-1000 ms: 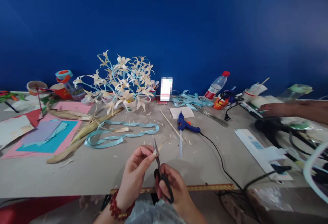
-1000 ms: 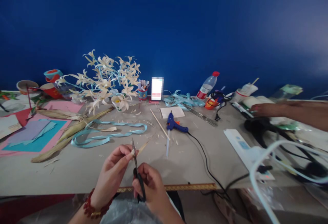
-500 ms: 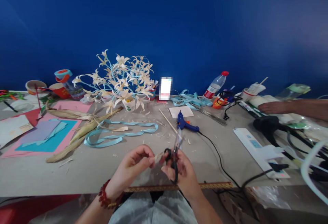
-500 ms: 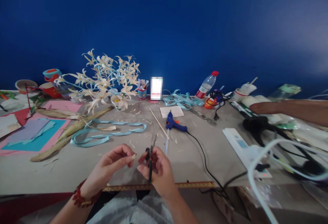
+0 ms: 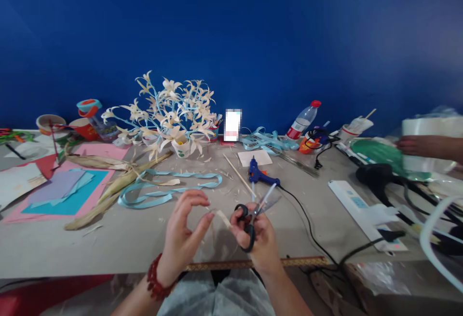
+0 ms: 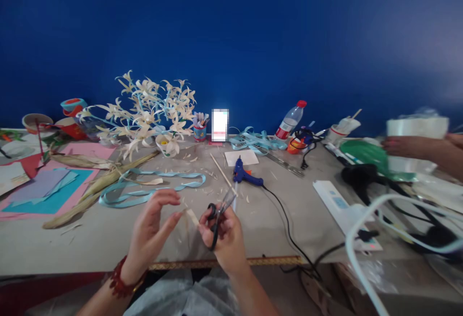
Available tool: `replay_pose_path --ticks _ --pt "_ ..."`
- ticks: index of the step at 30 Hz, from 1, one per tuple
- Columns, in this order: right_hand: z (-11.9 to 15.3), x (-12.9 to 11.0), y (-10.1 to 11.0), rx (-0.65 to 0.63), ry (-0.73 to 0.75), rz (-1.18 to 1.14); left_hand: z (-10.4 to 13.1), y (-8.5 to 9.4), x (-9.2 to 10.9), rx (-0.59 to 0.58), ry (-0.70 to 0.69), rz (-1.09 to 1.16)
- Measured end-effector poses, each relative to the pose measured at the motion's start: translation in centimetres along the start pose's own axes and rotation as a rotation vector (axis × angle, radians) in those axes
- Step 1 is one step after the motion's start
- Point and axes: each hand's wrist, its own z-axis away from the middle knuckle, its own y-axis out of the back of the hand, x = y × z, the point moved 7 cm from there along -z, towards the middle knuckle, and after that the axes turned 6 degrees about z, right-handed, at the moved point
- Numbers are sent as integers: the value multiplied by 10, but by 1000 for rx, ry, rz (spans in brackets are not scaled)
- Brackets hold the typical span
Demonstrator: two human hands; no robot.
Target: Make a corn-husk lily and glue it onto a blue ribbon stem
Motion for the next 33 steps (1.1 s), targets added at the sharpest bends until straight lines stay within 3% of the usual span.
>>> replay_pose_path --ticks 2,6,14,22,33 --pt "0 1 1 32 4 -8 8 -4 0 12 0 -3" --pt "3 2 -4 28 38 -54 19 -23 -7 -140 116 74" --pt "4 8 -8 -22 -5 -60 20 -22 -26 -6 310 237" --pt "28 31 -20 -364 -116 -21 17 -17 -26 79 387 369" --pt "34 37 -29 -373 -181 -19 19 -16 -25 84 400 378"
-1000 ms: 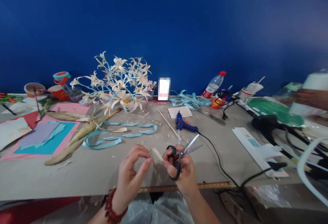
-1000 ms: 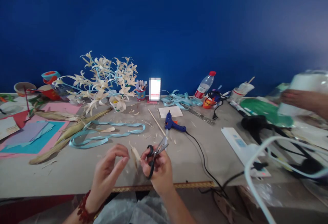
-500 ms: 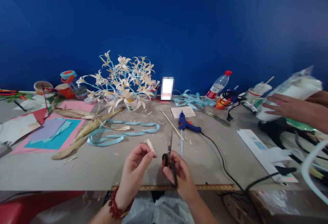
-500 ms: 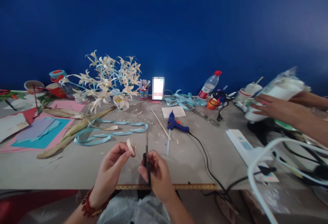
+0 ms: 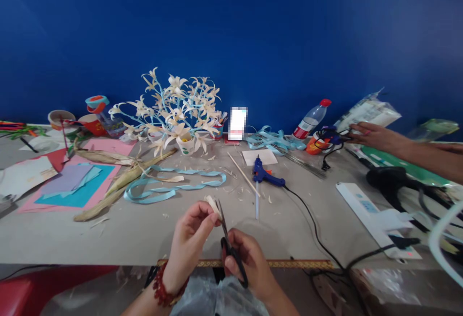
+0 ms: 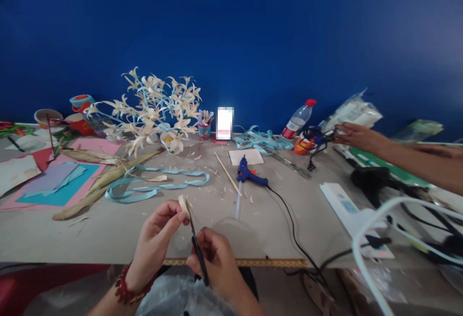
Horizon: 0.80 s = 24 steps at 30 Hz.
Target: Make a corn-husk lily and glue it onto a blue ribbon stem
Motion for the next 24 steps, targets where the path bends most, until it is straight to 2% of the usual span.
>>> replay_pose_path --ticks 13,24 --pt "4 -5 0 -27 2 20 0 -2 1 -12 -16 3" --pt "1 9 3 -3 -27 -1 -1 -2 -3 -24 -20 -23"
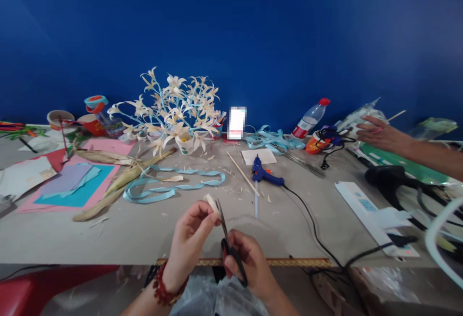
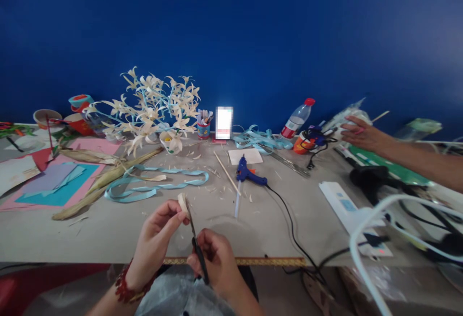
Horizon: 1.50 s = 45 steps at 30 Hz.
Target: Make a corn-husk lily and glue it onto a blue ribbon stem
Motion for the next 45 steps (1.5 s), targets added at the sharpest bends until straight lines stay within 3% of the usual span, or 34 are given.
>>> replay_pose_path --ticks 7,16,21,45 --pt "1 7 2 -22 -29 -38 0 2 3 -62 -56 -79" --pt "6 -3 5 -85 -47 -50 -1 -4 15 -287 -91 -265" --pt "4 -3 2 -119 11 -68 0 -6 15 -307 -82 -282" --pt "0 7 3 -132 -58 -93 -7 -1 5 -305 0 -172"
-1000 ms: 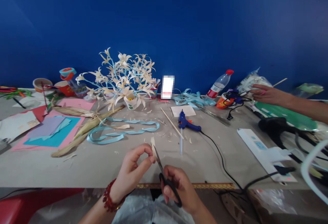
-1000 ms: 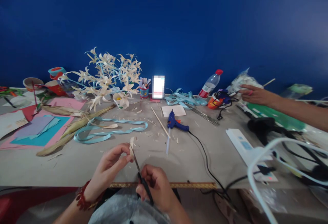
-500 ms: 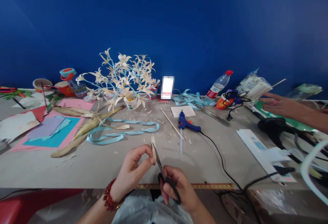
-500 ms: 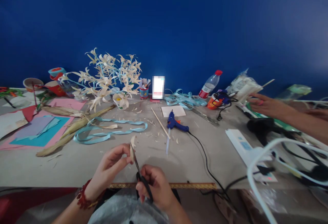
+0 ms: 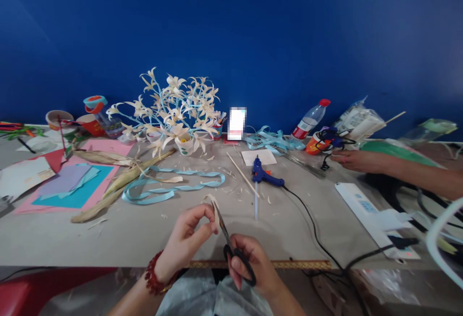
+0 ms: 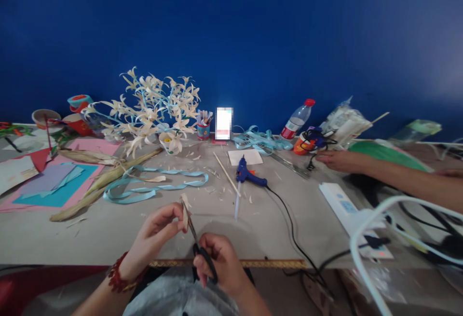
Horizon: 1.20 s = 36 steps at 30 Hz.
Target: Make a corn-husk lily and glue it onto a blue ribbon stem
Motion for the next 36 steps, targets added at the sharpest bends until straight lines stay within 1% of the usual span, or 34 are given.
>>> replay_pose_path --ticks 4,13,15,18,21,24,26,28,30,33,34,36 --pt "-1 -1 1 -2 8 22 0 1 -3 3 24 20" --pt "-7 10 9 35 -23 69 -5 6 -8 -34 39 58" --pt "-9 12 13 70 -38 95 -6 7 -9 -51 50 101" --pt "-12 12 21 156 -51 114 -7 6 -14 -82 106 196" --pt "-15 2 29 238 -23 91 -7 4 -19 -96 183 235" --pt "-23 -20 33 303 91 73 -6 3 -22 -93 234 200" --pt "-29 -34 31 300 149 55 -7 2 -22 -91 248 169" --pt "-36 -43 27 270 171 45 -7 2 -21 -97 248 140" --pt "-40 -47 23 246 187 47 -8 1 -19 -111 240 115" --pt "-42 -45 20 232 189 61 -9 3 -19 -117 224 115" --pt "-41 -43 20 235 190 63 -9 5 -19 -95 213 136" --pt "-39 -40 21 263 194 42 -10 9 -20 -5 175 228"
